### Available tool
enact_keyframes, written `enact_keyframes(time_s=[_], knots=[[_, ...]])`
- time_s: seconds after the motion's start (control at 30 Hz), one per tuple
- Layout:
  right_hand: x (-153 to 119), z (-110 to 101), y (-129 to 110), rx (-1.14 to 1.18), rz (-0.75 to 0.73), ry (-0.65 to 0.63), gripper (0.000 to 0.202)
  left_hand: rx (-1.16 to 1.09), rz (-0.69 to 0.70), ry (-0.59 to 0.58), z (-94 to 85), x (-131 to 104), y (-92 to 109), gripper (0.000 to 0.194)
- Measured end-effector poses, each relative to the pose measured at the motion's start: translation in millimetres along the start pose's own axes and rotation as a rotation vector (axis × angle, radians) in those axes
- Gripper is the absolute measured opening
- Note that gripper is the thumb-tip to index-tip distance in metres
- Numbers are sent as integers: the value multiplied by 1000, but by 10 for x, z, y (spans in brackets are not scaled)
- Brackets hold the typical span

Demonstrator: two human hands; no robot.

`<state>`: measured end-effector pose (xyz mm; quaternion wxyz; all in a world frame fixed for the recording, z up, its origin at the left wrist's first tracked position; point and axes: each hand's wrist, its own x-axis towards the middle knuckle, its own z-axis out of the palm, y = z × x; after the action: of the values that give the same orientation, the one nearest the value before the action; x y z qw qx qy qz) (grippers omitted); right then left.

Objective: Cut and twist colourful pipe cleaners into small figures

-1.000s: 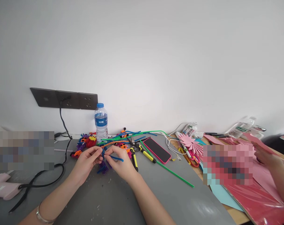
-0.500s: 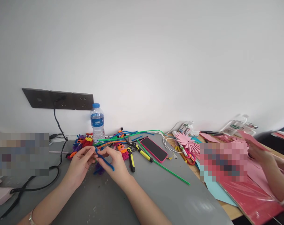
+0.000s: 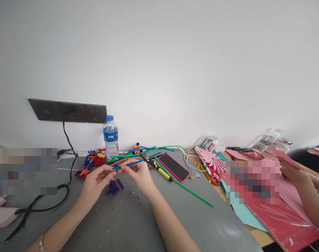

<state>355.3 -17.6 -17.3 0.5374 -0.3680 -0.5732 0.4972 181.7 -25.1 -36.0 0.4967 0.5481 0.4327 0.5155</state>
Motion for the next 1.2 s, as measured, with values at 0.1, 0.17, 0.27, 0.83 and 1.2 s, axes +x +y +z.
enact_keyframes(time_s=[0.1, 0.17, 0.27, 0.83, 1.2], knots=[[-8, 20, -9, -11, -11, -30, 25, 38, 35, 23, -10, -12, 27, 20], [-16, 32, -11, -20, -19, -27, 25, 27, 26, 20, -14, -17, 38, 19], [-23, 35, -6, -11, -12, -20, 25, 51, 51, 34, -23, -19, 32, 17], [13, 0, 50, 122, 98, -47, 31, 199, 143, 10, -18, -1, 84, 14], [-43, -100, -88, -21, 156, -382, 23, -79, -311, -348, -36, -3, 76, 31]])
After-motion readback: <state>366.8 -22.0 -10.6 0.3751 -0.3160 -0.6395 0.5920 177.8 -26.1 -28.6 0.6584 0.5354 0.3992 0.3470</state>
